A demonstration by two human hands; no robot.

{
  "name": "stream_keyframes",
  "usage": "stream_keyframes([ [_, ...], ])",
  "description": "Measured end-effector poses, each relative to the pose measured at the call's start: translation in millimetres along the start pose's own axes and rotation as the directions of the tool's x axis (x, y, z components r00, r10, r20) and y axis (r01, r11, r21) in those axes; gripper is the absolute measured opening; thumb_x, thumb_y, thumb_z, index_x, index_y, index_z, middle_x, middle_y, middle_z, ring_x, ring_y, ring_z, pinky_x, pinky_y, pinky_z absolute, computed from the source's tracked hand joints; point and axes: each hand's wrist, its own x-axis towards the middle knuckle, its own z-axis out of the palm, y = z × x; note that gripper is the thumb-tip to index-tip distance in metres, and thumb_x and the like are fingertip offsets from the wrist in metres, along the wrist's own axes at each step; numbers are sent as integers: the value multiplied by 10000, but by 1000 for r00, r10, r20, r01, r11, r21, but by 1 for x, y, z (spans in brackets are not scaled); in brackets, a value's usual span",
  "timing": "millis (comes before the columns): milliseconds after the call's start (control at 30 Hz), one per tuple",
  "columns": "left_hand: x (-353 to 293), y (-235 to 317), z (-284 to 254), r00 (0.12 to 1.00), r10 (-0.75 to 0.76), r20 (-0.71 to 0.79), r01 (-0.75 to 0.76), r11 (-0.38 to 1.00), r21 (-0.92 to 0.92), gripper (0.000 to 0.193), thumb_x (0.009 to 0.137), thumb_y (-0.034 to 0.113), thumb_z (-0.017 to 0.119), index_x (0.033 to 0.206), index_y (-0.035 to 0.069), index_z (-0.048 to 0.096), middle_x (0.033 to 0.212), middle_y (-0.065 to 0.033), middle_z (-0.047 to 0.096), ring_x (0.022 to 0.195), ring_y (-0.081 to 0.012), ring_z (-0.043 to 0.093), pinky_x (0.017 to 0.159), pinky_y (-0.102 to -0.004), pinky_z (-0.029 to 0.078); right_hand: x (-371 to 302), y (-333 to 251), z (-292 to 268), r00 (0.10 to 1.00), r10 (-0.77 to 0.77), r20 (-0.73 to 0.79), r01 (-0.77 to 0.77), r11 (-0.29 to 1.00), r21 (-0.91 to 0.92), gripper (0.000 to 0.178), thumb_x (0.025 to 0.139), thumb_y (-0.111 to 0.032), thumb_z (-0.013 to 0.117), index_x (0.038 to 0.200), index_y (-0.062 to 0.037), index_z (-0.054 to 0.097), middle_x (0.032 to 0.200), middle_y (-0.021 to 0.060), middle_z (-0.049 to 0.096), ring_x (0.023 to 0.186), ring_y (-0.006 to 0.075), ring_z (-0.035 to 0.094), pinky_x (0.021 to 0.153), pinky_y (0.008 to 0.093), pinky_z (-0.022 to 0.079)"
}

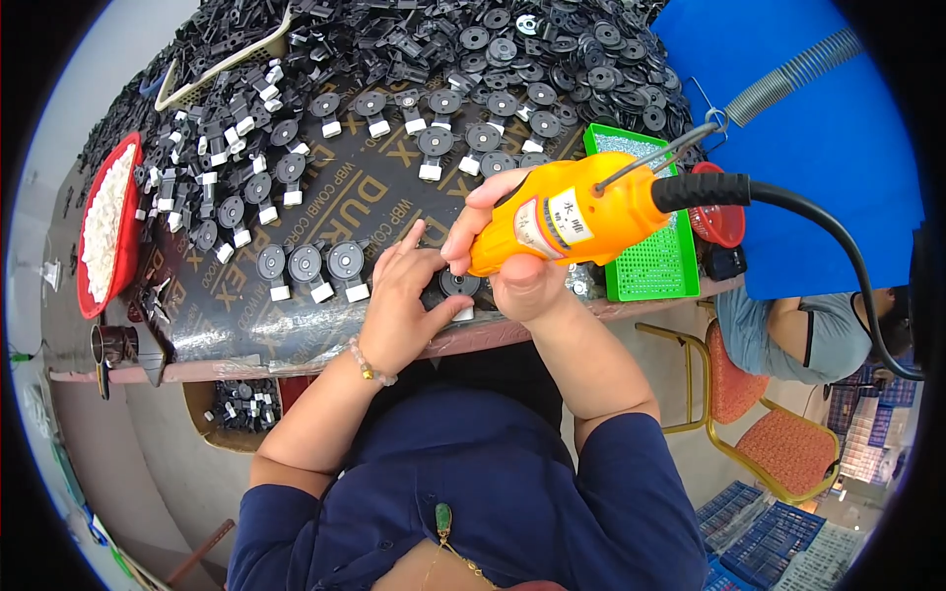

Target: Fastening screws into small circular electronic components using an electric screwdriver at a factory workbench.

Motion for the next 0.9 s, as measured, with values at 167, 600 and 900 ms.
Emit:
stream_keyframes([
  [167,-1,2,0,1000,11,8,-11,1000,2,529,752,225,891,1192,50,654,1180,-128,662,1458,-386,431,1135,-500,325,-3,9,-4,997,31,68,-31,999,-8,747,800,-612,807,1156,-16,531,816,119,692,675,149,651,627,272,543],
  [600,-2,2,2,999,39,-23,-38,997,73,507,744,204,887,1179,57,671,1178,-114,690,1416,-373,488,1110,-495,347,-6,-28,-28,999,-37,-23,36,999,-18,895,800,-721,737,1234,32,523,759,143,689,591,194,654,547,300,556],
  [900,0,7,4,1000,19,-22,-17,994,106,541,781,236,857,1251,58,655,1234,-123,678,1439,-377,457,1135,-509,329,-46,-100,-124,886,-399,-237,188,775,-603,728,908,-680,649,1173,-12,538,752,106,664,584,141,617,532,241,506],
])
